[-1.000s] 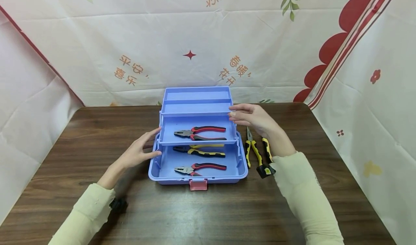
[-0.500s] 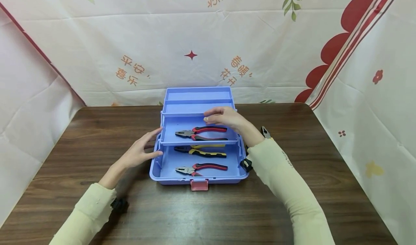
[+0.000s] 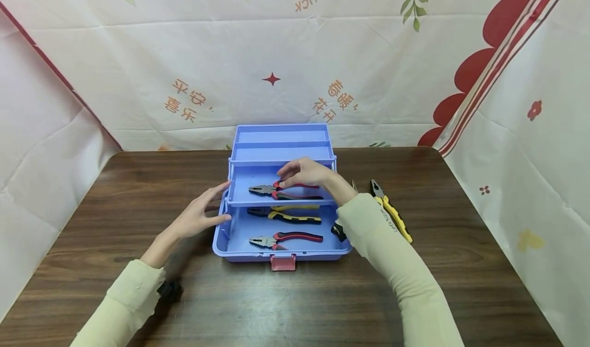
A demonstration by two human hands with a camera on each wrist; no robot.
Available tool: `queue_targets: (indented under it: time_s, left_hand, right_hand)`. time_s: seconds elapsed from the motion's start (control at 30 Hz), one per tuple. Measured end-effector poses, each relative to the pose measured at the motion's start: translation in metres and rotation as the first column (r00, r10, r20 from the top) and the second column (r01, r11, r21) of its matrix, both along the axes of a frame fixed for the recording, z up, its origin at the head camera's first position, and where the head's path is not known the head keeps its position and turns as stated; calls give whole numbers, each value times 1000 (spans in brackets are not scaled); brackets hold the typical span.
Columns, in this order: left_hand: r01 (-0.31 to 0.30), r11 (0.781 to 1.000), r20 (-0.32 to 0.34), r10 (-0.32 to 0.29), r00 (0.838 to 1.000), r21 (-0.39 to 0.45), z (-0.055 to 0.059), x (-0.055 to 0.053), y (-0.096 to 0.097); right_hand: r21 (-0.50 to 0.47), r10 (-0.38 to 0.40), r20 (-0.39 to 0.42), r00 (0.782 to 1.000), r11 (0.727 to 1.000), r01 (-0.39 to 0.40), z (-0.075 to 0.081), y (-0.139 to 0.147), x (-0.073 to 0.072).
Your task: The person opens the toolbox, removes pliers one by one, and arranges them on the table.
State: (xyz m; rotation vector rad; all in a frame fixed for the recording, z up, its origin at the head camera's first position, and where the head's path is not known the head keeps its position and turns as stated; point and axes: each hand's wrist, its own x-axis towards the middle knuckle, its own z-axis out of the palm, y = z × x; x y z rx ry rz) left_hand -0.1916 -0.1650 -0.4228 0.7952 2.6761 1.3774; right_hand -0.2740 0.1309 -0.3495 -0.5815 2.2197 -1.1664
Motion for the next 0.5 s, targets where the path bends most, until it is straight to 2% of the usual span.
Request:
queue_targets:
  time_s: [0.17, 0.37, 0.5]
  left_hand:
    - [3, 1000, -11, -2, 1000, 13, -1, -1, 0]
    - [-2, 1000, -5, 2, 1000, 10, -1, -1, 0]
    - [2, 1000, -5, -2, 1000, 8, -1, -1, 0]
  right_hand:
    - [18, 51, -21, 998, 999, -51, -2, -5, -1]
    - [53, 54, -32, 998, 997, -52, -1, -10, -2]
    - [66, 101, -36, 994, 993, -98, 0, -14, -2]
